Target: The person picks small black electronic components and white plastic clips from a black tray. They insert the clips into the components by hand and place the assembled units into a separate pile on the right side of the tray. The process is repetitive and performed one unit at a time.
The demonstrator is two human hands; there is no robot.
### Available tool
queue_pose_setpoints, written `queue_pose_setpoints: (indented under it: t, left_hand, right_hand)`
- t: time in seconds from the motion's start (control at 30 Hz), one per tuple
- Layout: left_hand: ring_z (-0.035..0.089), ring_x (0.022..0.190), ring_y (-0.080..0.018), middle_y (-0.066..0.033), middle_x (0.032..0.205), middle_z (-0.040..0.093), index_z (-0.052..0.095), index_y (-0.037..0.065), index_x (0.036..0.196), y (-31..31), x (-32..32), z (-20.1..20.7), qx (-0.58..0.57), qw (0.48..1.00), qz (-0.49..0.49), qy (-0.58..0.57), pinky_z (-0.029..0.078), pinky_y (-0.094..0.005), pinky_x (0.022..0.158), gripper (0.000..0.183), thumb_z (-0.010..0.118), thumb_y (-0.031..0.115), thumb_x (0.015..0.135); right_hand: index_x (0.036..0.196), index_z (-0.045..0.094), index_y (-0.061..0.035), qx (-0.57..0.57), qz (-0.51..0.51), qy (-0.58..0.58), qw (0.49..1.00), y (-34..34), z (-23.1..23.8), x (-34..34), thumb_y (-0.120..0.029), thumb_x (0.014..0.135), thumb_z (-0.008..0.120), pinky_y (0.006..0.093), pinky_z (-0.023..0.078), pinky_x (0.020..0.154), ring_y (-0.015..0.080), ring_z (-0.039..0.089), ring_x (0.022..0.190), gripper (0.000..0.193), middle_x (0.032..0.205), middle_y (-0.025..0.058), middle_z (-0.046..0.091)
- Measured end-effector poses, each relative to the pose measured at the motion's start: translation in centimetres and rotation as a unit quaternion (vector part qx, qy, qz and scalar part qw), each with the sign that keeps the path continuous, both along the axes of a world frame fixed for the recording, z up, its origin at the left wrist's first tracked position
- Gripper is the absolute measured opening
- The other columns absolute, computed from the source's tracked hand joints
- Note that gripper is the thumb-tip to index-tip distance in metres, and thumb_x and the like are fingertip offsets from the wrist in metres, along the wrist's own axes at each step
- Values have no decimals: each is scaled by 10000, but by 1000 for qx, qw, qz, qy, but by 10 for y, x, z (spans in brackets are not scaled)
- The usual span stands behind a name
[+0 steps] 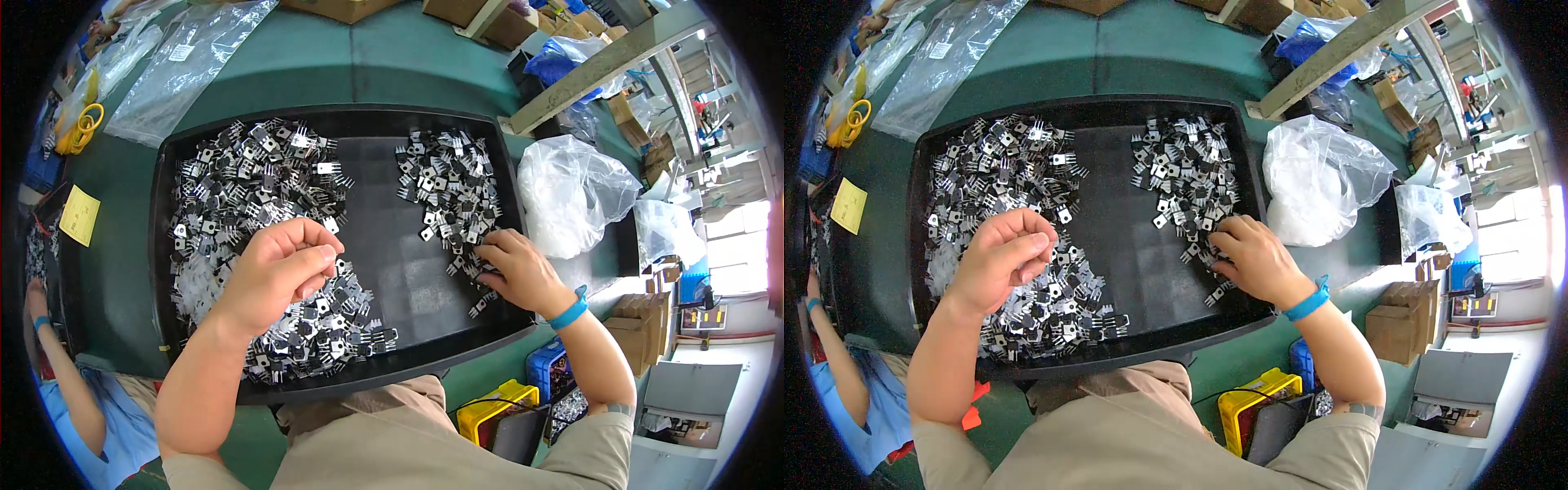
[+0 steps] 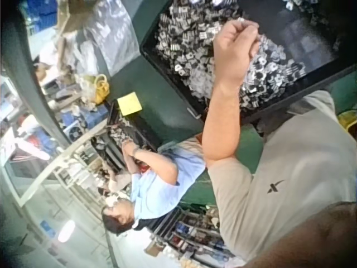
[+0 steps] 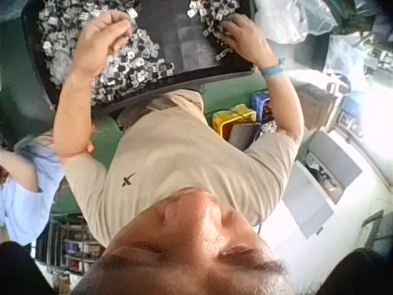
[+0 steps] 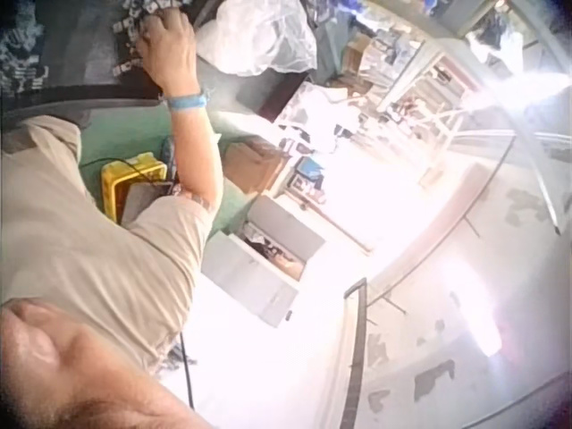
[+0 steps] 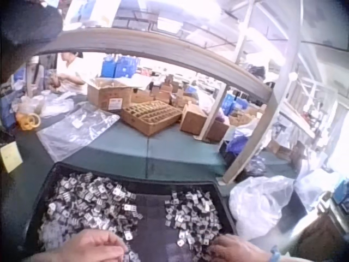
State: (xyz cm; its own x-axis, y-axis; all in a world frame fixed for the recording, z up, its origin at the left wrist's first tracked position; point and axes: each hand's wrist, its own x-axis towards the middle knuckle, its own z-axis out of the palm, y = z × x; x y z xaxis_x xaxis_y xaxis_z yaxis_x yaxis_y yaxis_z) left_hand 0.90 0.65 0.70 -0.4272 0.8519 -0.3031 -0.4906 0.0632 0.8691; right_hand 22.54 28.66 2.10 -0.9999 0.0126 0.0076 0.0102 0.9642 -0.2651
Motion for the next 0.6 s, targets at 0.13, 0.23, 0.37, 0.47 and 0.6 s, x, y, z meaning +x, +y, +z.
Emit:
queue_pose_setpoints:
  t: [0.13,0.23,0.37,0.47,0.6]
  left_hand:
    - [456,606,-51,-70,872,577,558,-12,1046,-6,-5,0,18,999,23,-45,305,-180,476,251,430,-20,831]
    - [458,605,-53,-64,872,577,555,-8,1050,-4,-7,-1,27,999,38,-24,304,-182,476,242,438,-19,839]
    - [451,608,-39,-87,924,617,539,10,1096,-4,-10,-3,48,997,52,-15,309,-172,474,172,499,53,935]
    - [440,573,-36,-97,890,636,534,19,1113,-6,-12,-1,62,997,46,-10,304,-169,465,171,520,85,956]
    - [437,554,-43,-85,828,638,565,30,1081,-3,-12,-4,75,996,48,-24,299,-176,455,146,534,117,967]
  right_hand:
    - [1065,615,-11,-66,-22,57,996,-4,12,-2,-28,743,696,411,472,888,353,570,1020,332,1064,157,608]
    - [1042,615,1,-94,-55,45,993,-11,19,-9,-3,752,686,407,482,858,346,588,969,298,1022,165,619]
    - [1014,621,-17,-196,8,-64,978,-54,15,-27,-48,764,690,392,518,685,327,625,787,262,910,148,609]
    - [1032,604,-50,-142,105,-100,979,-85,-2,-48,-119,793,684,417,511,680,333,621,812,262,914,124,601]
    - [1027,564,-63,-110,121,-83,983,-110,-17,-80,-150,799,682,437,501,693,341,608,824,271,908,115,570]
